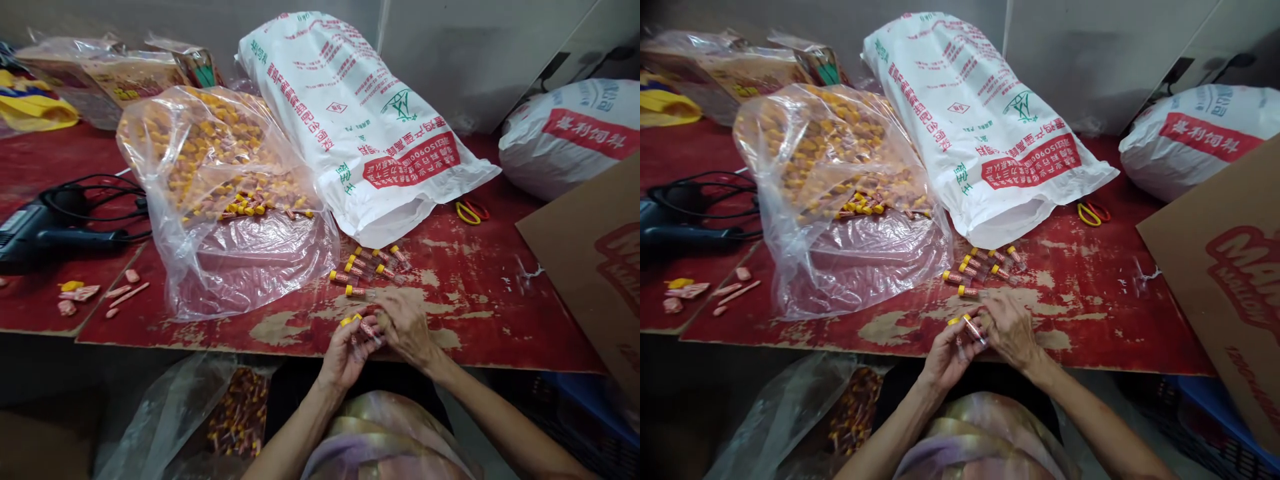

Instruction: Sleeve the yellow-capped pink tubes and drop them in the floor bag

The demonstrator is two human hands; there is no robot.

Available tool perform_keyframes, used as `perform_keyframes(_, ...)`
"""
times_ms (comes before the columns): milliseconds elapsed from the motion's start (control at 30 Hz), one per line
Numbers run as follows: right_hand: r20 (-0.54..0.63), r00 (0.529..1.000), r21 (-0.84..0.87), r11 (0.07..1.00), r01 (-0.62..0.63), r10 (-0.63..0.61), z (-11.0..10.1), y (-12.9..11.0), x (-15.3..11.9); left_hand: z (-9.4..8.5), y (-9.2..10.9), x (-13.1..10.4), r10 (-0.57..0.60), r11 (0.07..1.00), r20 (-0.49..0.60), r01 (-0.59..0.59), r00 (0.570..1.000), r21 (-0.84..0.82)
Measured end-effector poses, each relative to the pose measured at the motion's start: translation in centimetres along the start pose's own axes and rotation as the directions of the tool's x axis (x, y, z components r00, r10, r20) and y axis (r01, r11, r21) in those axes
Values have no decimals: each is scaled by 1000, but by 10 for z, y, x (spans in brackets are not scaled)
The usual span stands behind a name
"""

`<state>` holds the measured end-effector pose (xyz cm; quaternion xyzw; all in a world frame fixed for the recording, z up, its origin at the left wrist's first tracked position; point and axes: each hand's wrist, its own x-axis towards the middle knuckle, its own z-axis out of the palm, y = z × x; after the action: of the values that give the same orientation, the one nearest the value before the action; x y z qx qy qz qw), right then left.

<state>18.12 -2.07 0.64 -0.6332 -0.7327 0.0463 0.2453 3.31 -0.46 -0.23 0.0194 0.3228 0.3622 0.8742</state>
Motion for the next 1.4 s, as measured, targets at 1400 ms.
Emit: perform_keyframes(1400,-9,997,-140,988,71,-72,14,-11,27,-8,12,-6,123,989,-40,-126,992,-78)
